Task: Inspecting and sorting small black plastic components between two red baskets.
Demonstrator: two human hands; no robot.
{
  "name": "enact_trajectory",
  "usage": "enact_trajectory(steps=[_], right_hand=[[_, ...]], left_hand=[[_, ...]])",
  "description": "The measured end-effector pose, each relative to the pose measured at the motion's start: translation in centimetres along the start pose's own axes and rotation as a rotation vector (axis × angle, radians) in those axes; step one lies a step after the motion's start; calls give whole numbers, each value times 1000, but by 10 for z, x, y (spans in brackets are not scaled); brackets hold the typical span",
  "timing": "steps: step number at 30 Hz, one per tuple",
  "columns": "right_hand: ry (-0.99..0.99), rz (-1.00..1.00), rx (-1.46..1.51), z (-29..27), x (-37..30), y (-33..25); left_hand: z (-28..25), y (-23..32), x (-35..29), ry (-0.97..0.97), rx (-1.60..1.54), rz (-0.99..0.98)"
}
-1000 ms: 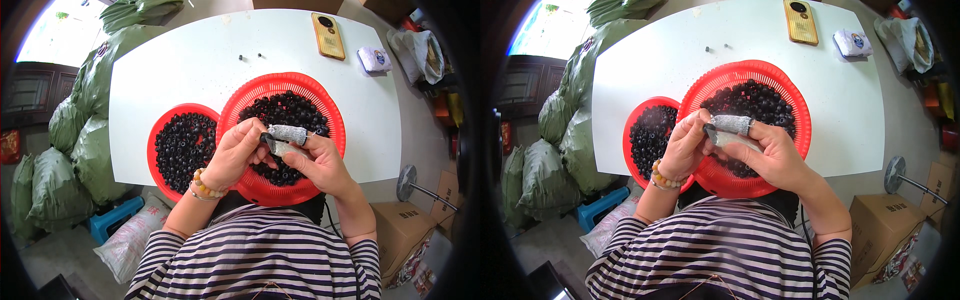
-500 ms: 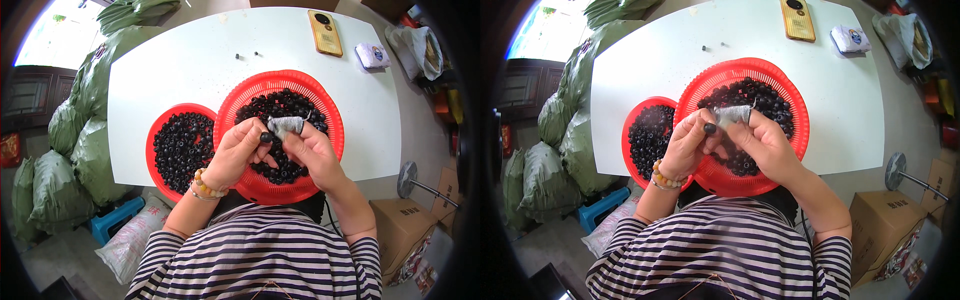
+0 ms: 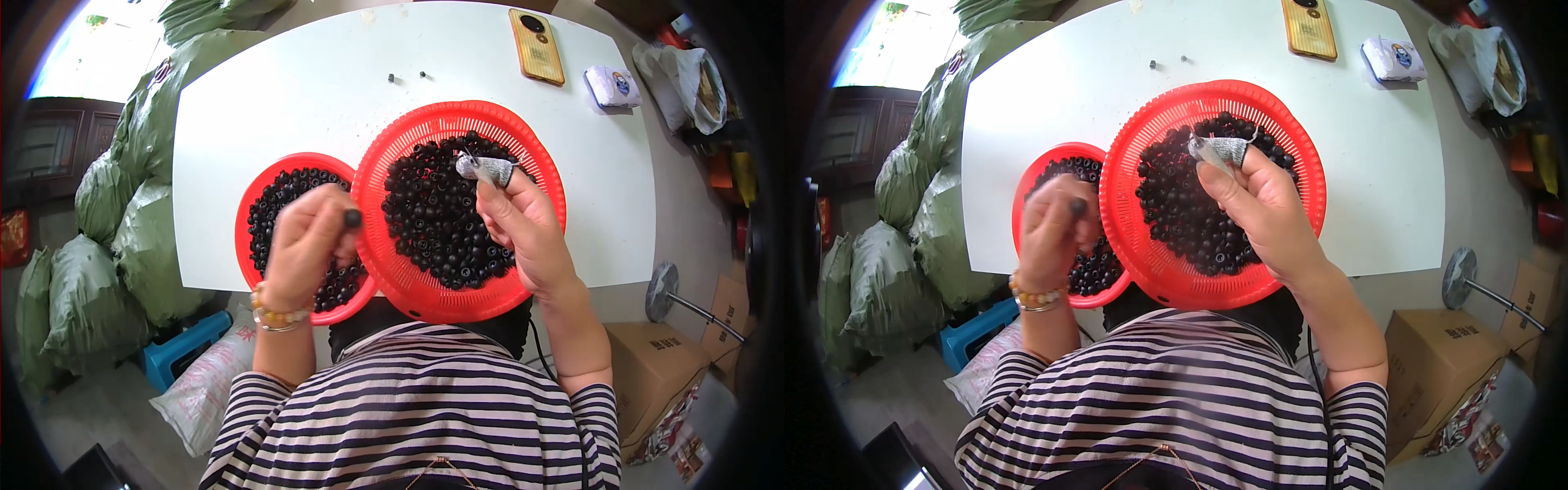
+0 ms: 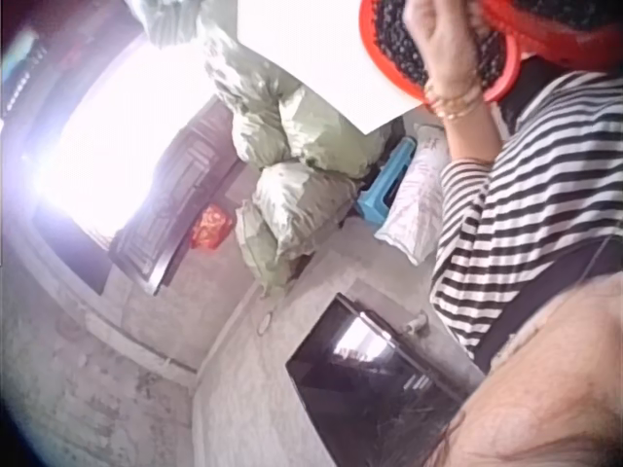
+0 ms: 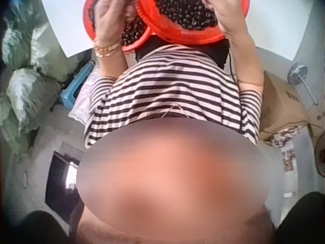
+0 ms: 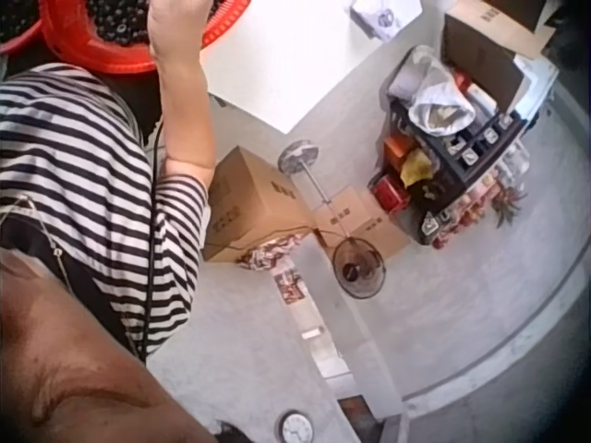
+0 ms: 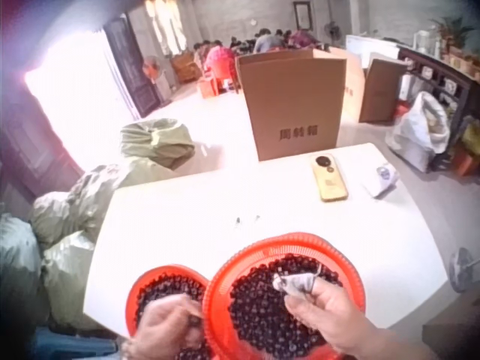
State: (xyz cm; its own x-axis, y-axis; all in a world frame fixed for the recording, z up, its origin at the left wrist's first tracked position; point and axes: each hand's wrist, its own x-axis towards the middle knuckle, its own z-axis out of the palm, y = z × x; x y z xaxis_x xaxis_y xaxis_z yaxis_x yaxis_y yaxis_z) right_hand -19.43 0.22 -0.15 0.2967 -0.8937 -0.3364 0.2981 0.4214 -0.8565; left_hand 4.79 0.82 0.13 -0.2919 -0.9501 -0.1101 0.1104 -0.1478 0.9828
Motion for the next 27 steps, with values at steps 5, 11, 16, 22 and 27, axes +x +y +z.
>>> enact_trajectory(steps=[5, 11, 16, 22, 27], right_hand=[[-37, 44, -43, -2, -6, 0], [-43, 32, -56, -5, -8, 2], [-38, 24, -17, -6, -12, -1], [-26, 23, -14, -10, -17, -5], [-30, 20, 5, -11, -17, -3]], left_hand=[[-45, 29, -16, 112, 905, -121], [-19, 24, -4, 36, 923, 107], [28, -1, 29, -281, 935, 348], [52, -23, 40, -226, 1438, 157], [49, -23, 40, -311, 1329, 242]])
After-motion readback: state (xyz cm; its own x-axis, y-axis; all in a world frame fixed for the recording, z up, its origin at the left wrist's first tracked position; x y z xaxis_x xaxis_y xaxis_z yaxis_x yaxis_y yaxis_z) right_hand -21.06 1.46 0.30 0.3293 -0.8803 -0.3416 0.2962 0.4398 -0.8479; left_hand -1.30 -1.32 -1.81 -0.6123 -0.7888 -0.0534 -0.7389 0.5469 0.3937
